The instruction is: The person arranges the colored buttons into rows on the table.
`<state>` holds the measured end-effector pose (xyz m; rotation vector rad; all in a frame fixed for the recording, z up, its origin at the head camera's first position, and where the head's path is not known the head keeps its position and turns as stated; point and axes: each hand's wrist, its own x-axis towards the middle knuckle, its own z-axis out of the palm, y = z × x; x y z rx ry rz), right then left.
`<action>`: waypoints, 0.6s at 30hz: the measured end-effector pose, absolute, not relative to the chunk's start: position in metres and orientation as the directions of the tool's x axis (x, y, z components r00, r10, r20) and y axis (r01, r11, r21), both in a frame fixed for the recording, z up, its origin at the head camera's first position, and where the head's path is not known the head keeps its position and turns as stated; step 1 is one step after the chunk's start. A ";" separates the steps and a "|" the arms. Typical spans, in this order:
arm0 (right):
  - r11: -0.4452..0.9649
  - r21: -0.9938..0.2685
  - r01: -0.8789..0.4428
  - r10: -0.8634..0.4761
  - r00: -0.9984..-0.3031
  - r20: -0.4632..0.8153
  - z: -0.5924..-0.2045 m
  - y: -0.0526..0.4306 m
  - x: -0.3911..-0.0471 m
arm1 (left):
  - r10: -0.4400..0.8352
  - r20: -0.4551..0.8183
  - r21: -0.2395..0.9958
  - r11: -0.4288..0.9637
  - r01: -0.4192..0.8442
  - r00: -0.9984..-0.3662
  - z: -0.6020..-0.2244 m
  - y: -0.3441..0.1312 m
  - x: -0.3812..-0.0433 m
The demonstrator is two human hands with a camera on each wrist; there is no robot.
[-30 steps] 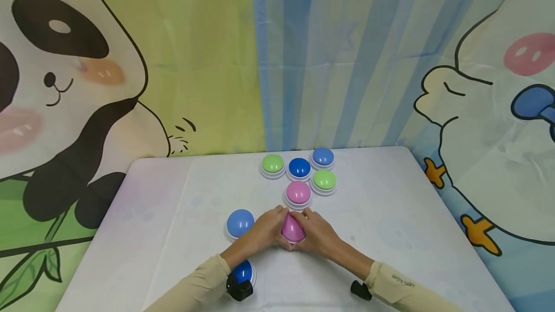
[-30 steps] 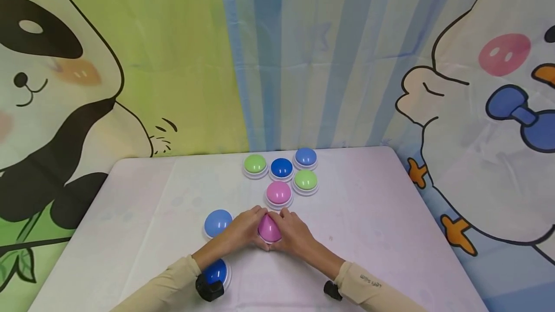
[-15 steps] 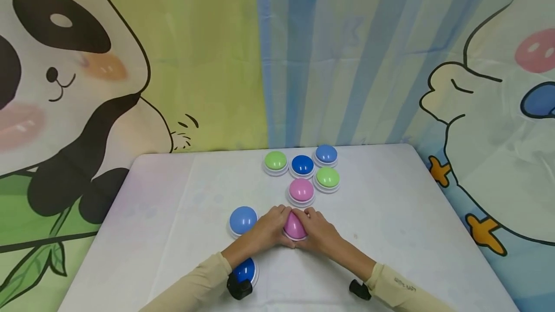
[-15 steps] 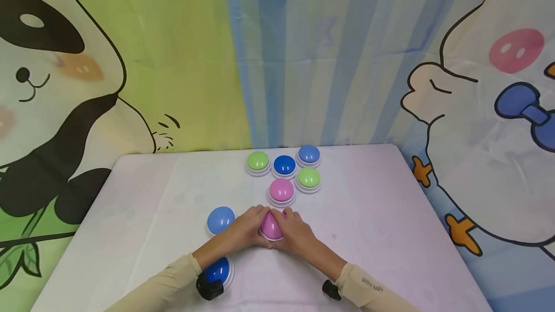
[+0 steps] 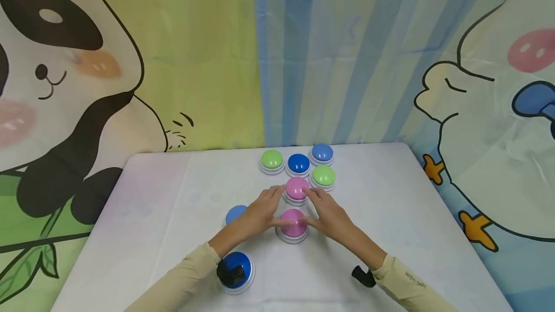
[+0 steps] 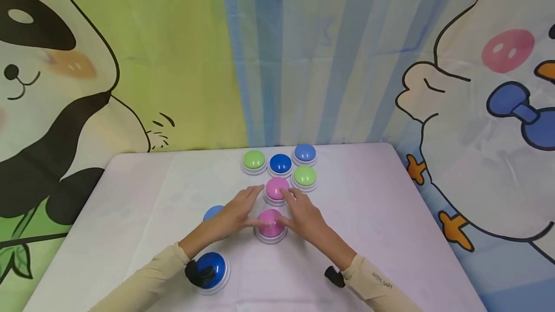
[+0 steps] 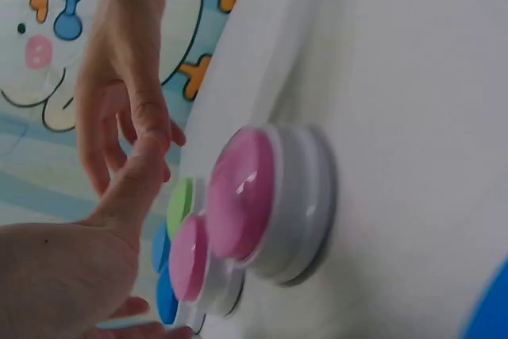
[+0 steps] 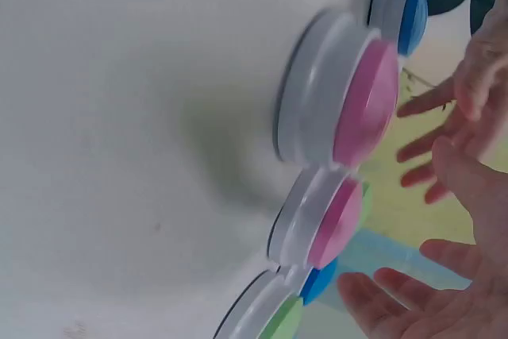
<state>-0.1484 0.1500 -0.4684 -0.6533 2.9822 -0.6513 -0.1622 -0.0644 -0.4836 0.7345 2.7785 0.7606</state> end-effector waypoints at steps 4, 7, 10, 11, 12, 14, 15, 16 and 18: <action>0.816 -0.425 -0.391 -0.388 -0.916 0.096 -0.473 0.145 -0.175 | 0.538 0.070 0.516 0.701 0.492 -0.840 -0.485 -0.057 -0.191; 0.828 -0.431 -0.358 -0.370 -0.927 0.059 -0.485 0.140 -0.191 | 0.562 0.088 0.501 0.689 0.524 -0.823 -0.495 -0.049 -0.209; 0.838 -0.438 -0.325 -0.352 -0.936 0.020 -0.496 0.136 -0.200 | 0.553 0.033 0.521 0.701 0.487 -0.832 -0.504 -0.042 -0.218; 0.838 -0.443 -0.318 -0.348 -0.937 0.013 -0.499 0.136 -0.201 | 0.546 0.017 0.529 0.706 0.472 -0.837 -0.506 -0.041 -0.220; 0.836 -0.451 -0.313 -0.347 -0.938 0.009 -0.501 0.136 -0.202 | 0.537 -0.002 0.537 0.712 0.452 -0.844 -0.507 -0.040 -0.221; 0.825 -0.470 -0.315 -0.351 -0.936 0.011 -0.503 0.136 -0.202 | 0.523 -0.025 0.546 0.721 0.427 -0.852 -0.509 -0.039 -0.223; 0.819 -0.475 -0.321 -0.357 -0.934 0.016 -0.504 0.137 -0.203 | 0.518 -0.029 0.551 0.722 0.418 -0.855 -0.509 -0.039 -0.224; 0.813 -0.480 -0.328 -0.362 -0.932 0.024 -0.505 0.138 -0.203 | 0.514 -0.029 0.558 0.720 0.412 -0.857 -0.509 -0.040 -0.225; 0.805 -0.487 -0.339 -0.371 -0.928 0.033 -0.505 0.139 -0.204 | 0.511 -0.021 0.569 0.713 0.410 -0.859 -0.508 -0.040 -0.226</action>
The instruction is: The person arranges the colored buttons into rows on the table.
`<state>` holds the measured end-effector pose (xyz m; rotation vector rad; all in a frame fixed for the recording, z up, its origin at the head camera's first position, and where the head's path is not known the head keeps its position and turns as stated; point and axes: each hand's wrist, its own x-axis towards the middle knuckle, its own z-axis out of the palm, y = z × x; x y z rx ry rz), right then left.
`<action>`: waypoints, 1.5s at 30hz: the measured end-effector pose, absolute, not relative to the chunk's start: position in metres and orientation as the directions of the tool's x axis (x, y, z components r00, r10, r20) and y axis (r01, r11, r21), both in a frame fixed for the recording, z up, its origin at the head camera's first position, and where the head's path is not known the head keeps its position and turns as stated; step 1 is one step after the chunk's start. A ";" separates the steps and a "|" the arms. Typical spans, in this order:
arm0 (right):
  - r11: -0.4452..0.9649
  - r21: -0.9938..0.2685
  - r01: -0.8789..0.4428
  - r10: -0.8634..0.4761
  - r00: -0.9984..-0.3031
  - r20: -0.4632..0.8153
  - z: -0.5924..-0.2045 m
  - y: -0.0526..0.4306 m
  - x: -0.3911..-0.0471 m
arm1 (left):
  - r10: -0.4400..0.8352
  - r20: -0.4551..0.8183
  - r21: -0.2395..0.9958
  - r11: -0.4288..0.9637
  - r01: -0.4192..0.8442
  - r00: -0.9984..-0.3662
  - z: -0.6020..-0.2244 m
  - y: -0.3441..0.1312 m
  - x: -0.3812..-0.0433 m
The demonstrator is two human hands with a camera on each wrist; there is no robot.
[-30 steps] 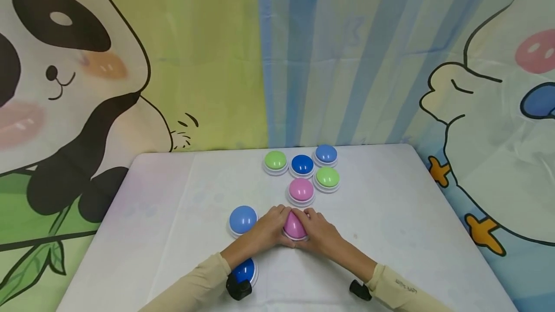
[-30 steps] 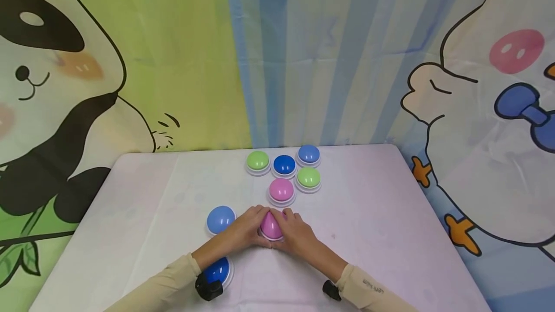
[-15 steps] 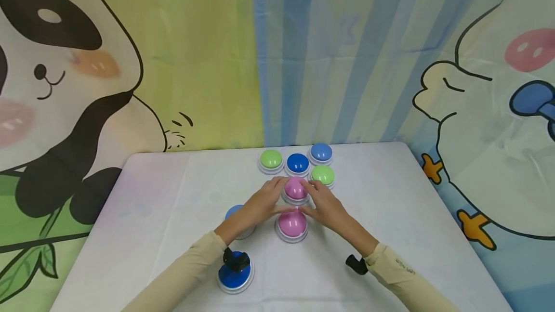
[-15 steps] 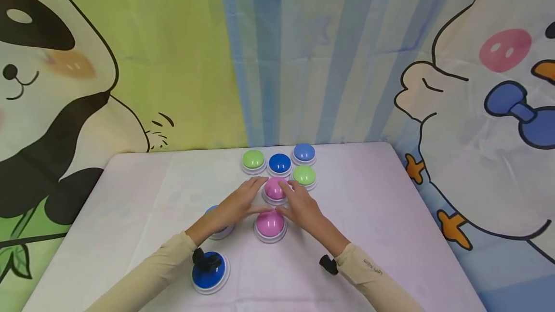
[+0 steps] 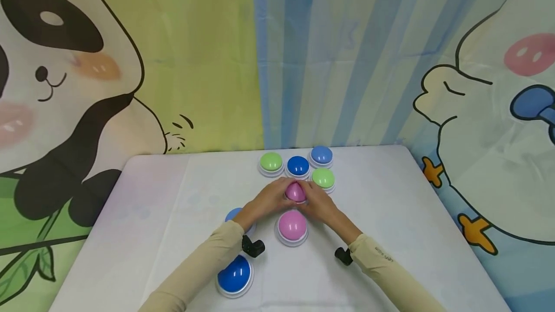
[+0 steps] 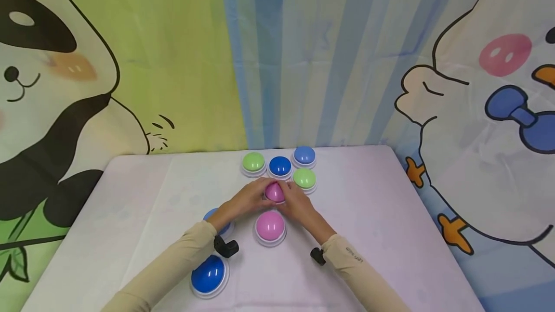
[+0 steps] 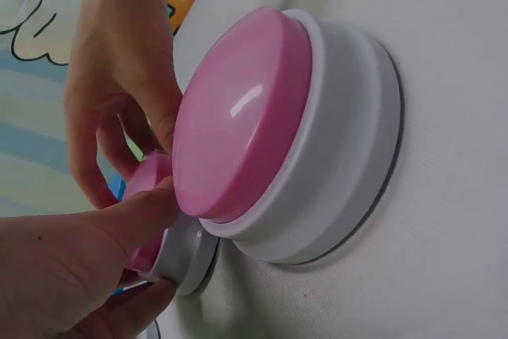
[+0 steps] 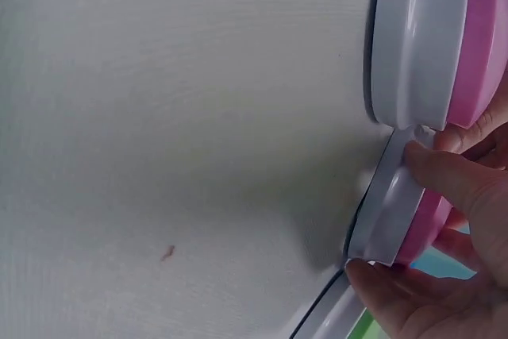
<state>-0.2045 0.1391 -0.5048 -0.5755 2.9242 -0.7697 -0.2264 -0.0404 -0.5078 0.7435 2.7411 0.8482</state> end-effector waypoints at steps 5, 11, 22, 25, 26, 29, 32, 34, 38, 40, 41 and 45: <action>0.800 -0.479 -0.361 -0.376 -0.924 0.069 -0.508 0.140 -0.209 | 0.509 -0.008 0.575 0.706 0.412 -0.861 -0.508 -0.042 -0.229; 0.788 -0.496 -0.365 -0.360 -0.926 0.109 -0.514 0.139 -0.212 | 0.519 0.024 0.544 0.710 0.446 -0.855 -0.513 -0.044 -0.231; 0.764 -0.547 -0.342 -0.341 -0.934 0.109 -0.516 0.138 -0.206 | 0.521 0.077 0.589 0.664 0.460 -0.850 -0.516 -0.048 -0.224; 0.766 -0.554 -0.326 -0.328 -0.939 0.101 -0.512 0.137 -0.204 | 0.520 0.097 0.588 0.659 0.470 -0.849 -0.513 -0.050 -0.222; 0.766 -0.556 -0.322 -0.326 -0.941 0.095 -0.510 0.137 -0.203 | 0.519 0.101 0.589 0.656 0.471 -0.849 -0.512 -0.050 -0.222; 0.774 -0.546 -0.320 -0.327 -0.941 0.088 -0.506 0.136 -0.203 | 0.517 0.113 0.599 0.646 0.474 -0.848 -0.508 -0.053 -0.221; 0.778 -0.534 -0.329 -0.330 -0.939 0.098 -0.502 0.136 -0.203 | 0.513 0.120 0.612 0.636 0.470 -0.850 -0.506 -0.054 -0.221; 0.781 -0.528 -0.335 -0.330 -0.938 0.108 -0.500 0.135 -0.202 | 0.505 0.121 0.625 0.630 0.461 -0.854 -0.505 -0.055 -0.220; 0.776 -0.529 -0.342 -0.330 -0.936 0.122 -0.498 0.135 -0.202 | 0.491 0.129 0.639 0.623 0.451 -0.861 -0.505 -0.055 -0.220; 0.772 -0.535 -0.343 -0.328 -0.936 0.127 -0.498 0.135 -0.202 | 0.483 0.142 0.645 0.617 0.451 -0.864 -0.506 -0.056 -0.220; 0.771 -0.538 -0.341 -0.326 -0.937 0.127 -0.498 0.135 -0.202 | 0.481 0.150 0.646 0.613 0.454 -0.864 -0.507 -0.056 -0.220; 0.773 -0.548 -0.320 -0.311 -0.944 0.113 -0.496 0.134 -0.201 | 0.471 0.164 0.655 0.605 0.453 -0.866 -0.509 -0.058 -0.218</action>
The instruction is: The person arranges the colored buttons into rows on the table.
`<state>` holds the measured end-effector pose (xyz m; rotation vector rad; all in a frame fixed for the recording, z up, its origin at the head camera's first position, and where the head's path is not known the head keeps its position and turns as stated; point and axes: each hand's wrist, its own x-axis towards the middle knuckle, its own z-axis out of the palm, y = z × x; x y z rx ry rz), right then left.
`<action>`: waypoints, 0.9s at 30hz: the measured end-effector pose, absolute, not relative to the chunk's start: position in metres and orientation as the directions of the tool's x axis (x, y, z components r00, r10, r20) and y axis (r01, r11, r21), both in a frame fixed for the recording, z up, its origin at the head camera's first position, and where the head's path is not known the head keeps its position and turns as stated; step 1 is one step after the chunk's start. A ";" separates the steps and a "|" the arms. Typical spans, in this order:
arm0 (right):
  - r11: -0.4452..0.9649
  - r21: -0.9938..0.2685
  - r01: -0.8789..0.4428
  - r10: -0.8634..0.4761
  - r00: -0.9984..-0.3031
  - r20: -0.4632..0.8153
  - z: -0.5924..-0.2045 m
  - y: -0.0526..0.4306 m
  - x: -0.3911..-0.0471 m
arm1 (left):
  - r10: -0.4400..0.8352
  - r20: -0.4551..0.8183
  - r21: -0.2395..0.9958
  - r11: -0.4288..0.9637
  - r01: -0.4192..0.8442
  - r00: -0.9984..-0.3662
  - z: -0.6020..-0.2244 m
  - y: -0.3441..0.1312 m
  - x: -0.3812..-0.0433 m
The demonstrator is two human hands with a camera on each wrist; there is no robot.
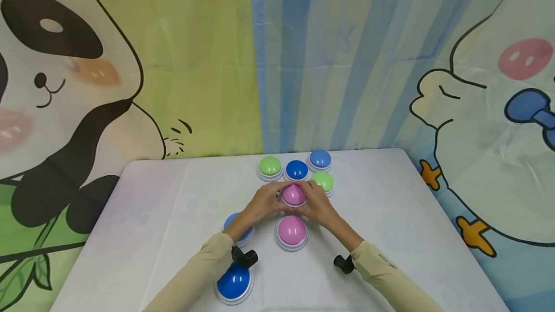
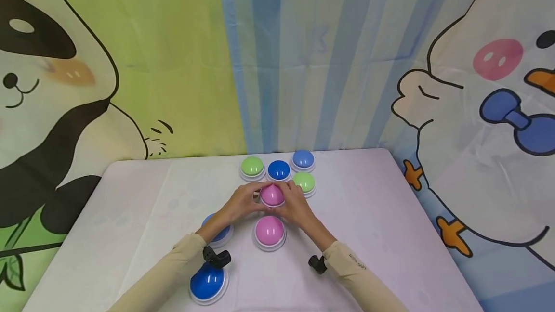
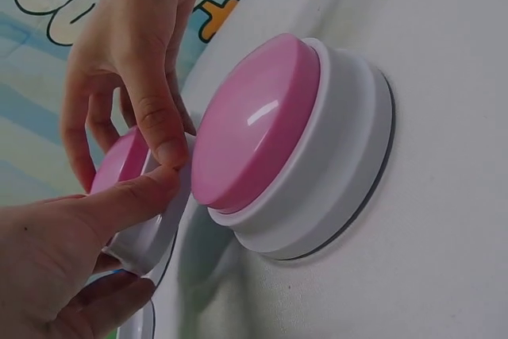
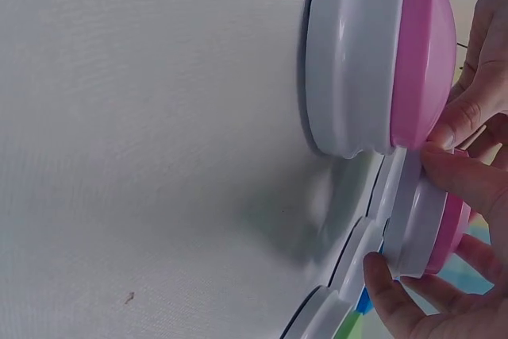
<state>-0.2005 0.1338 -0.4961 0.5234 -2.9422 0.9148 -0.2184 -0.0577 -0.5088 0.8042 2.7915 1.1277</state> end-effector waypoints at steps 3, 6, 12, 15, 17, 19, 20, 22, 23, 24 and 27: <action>0.775 -0.552 -0.309 -0.305 -0.947 0.102 -0.493 0.133 -0.199 | 0.472 0.153 0.660 0.605 0.445 -0.868 -0.507 -0.058 -0.218; 0.769 -0.559 -0.311 -0.308 -0.946 0.103 -0.490 0.132 -0.199 | 0.473 0.147 0.668 0.600 0.440 -0.869 -0.505 -0.059 -0.218; 0.771 -0.553 -0.316 -0.305 -0.946 0.115 -0.486 0.130 -0.196 | 0.469 0.160 0.677 0.589 0.442 -0.869 -0.500 -0.060 -0.215; 0.772 -0.548 -0.323 -0.305 -0.944 0.126 -0.484 0.130 -0.193 | 0.463 0.164 0.674 0.592 0.441 -0.871 -0.498 -0.060 -0.213; 0.773 -0.543 -0.329 -0.307 -0.942 0.134 -0.481 0.130 -0.191 | 0.460 0.163 0.676 0.592 0.439 -0.873 -0.497 -0.061 -0.212; 0.771 -0.541 -0.337 -0.311 -0.940 0.144 -0.479 0.130 -0.189 | 0.460 0.168 0.678 0.589 0.441 -0.872 -0.495 -0.061 -0.210; 0.770 -0.541 -0.340 -0.312 -0.939 0.146 -0.477 0.130 -0.188 | 0.460 0.170 0.679 0.586 0.442 -0.872 -0.494 -0.061 -0.210; 0.768 -0.541 -0.341 -0.311 -0.938 0.150 -0.475 0.130 -0.186 | 0.457 0.176 0.679 0.585 0.444 -0.872 -0.493 -0.061 -0.208; 0.767 -0.543 -0.342 -0.311 -0.938 0.151 -0.474 0.130 -0.185 | 0.457 0.177 0.679 0.585 0.444 -0.872 -0.492 -0.061 -0.208; 0.766 -0.545 -0.342 -0.312 -0.938 0.151 -0.473 0.130 -0.184 | 0.456 0.177 0.681 0.583 0.443 -0.872 -0.491 -0.061 -0.207; 0.765 -0.541 -0.349 -0.314 -0.936 0.158 -0.470 0.130 -0.180 | 0.454 0.176 0.683 0.582 0.440 -0.874 -0.488 -0.061 -0.204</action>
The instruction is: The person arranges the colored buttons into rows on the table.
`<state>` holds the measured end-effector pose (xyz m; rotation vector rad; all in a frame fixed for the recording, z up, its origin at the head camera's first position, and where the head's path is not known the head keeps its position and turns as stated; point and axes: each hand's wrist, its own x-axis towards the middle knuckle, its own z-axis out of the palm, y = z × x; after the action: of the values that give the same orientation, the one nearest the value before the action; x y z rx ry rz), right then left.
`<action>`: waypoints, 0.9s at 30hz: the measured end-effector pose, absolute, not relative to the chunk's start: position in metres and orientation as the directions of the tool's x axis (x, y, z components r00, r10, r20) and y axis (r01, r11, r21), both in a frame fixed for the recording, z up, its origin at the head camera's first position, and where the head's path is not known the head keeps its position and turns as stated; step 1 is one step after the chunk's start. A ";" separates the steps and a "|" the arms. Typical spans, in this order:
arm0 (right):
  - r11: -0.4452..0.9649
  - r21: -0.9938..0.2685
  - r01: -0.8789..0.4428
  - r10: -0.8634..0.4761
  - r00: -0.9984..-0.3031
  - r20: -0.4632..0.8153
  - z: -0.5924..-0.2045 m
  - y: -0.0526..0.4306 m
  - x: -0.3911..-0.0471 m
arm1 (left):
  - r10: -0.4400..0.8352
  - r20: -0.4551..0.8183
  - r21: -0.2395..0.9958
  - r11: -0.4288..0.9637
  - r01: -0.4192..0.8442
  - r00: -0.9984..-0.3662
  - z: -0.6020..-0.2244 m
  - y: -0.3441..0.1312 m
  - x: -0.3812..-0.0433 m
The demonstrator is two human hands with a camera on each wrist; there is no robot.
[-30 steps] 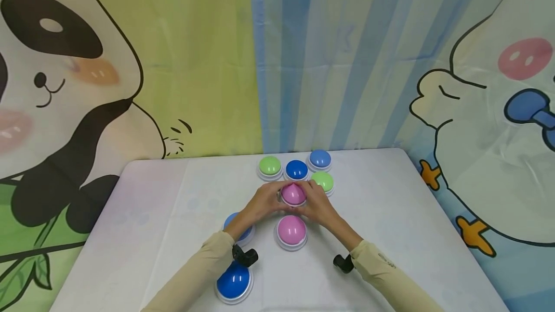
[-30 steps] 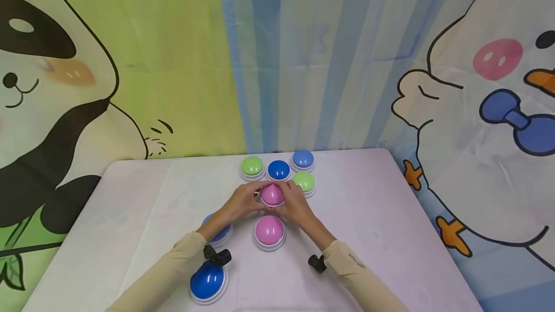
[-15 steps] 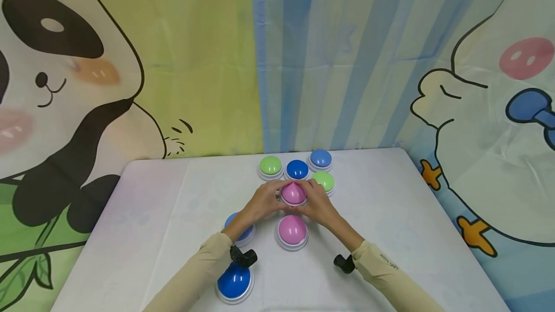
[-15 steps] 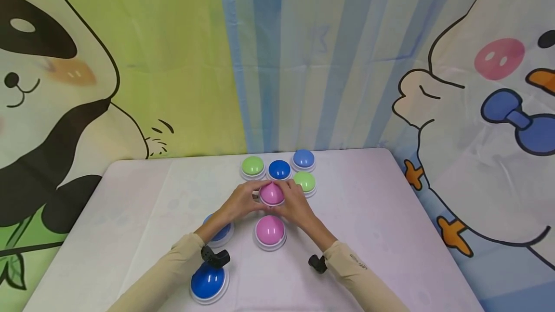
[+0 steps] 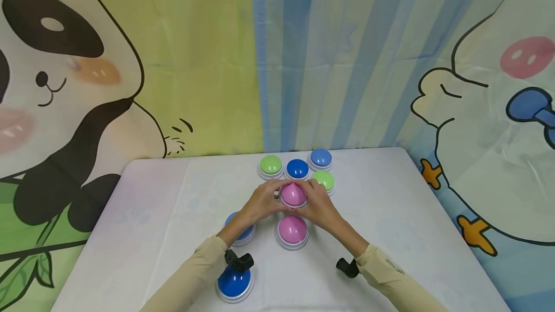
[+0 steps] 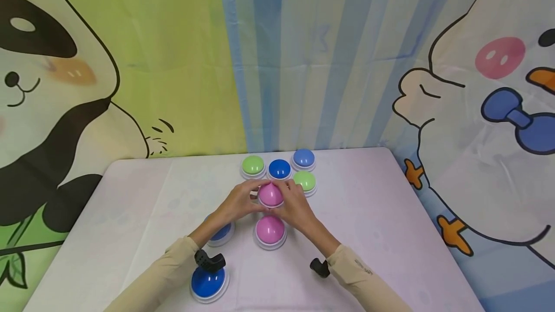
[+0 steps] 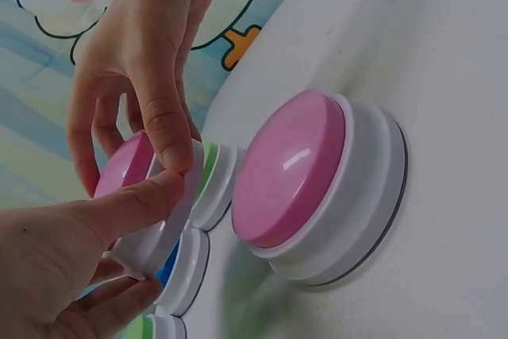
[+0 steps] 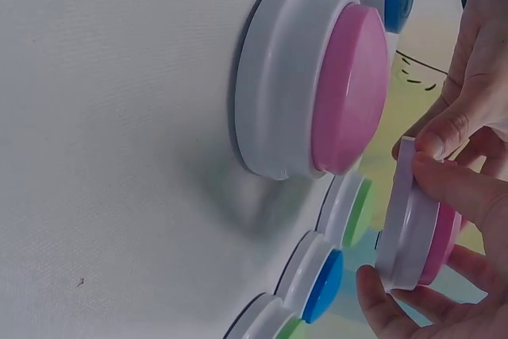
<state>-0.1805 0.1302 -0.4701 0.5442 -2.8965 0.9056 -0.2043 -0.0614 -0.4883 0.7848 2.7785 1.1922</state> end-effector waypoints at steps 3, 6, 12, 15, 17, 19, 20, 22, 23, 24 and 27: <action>0.760 -0.539 -0.363 -0.320 -0.931 0.175 -0.468 0.131 -0.177 | 0.454 0.182 0.687 0.576 0.443 -0.872 -0.485 -0.062 -0.202; 0.756 -0.538 -0.372 -0.323 -0.928 0.187 -0.466 0.131 -0.175 | 0.457 0.197 0.689 0.565 0.454 -0.867 -0.482 -0.062 -0.199; 0.755 -0.550 -0.358 -0.312 -0.933 0.179 -0.462 0.132 -0.169 | 0.457 0.212 0.678 0.568 0.466 -0.864 -0.478 -0.062 -0.194; 0.754 -0.551 -0.358 -0.310 -0.933 0.181 -0.460 0.132 -0.165 | 0.461 0.220 0.685 0.554 0.472 -0.860 -0.476 -0.061 -0.191; 0.753 -0.550 -0.361 -0.312 -0.932 0.184 -0.459 0.133 -0.162 | 0.463 0.226 0.687 0.548 0.477 -0.857 -0.474 -0.061 -0.188; 0.751 -0.549 -0.367 -0.315 -0.930 0.190 -0.457 0.133 -0.160 | 0.466 0.232 0.692 0.538 0.481 -0.854 -0.472 -0.060 -0.185; 0.749 -0.550 -0.369 -0.315 -0.929 0.194 -0.457 0.134 -0.158 | 0.468 0.234 0.694 0.534 0.484 -0.852 -0.471 -0.060 -0.184; 0.748 -0.550 -0.372 -0.315 -0.928 0.199 -0.456 0.134 -0.156 | 0.470 0.232 0.694 0.533 0.483 -0.852 -0.469 -0.059 -0.181; 0.746 -0.551 -0.373 -0.315 -0.928 0.201 -0.455 0.135 -0.154 | 0.470 0.228 0.698 0.531 0.480 -0.853 -0.468 -0.058 -0.180; 0.745 -0.553 -0.374 -0.315 -0.927 0.204 -0.455 0.135 -0.153 | 0.470 0.222 0.703 0.530 0.474 -0.855 -0.467 -0.058 -0.179; 0.743 -0.555 -0.374 -0.312 -0.927 0.207 -0.455 0.136 -0.150 | 0.467 0.209 0.699 0.543 0.465 -0.859 -0.465 -0.057 -0.175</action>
<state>-0.1497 0.1359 -0.4546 0.5608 -2.8377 0.9374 -0.1752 -0.0571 -0.4652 0.8332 2.7575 1.2475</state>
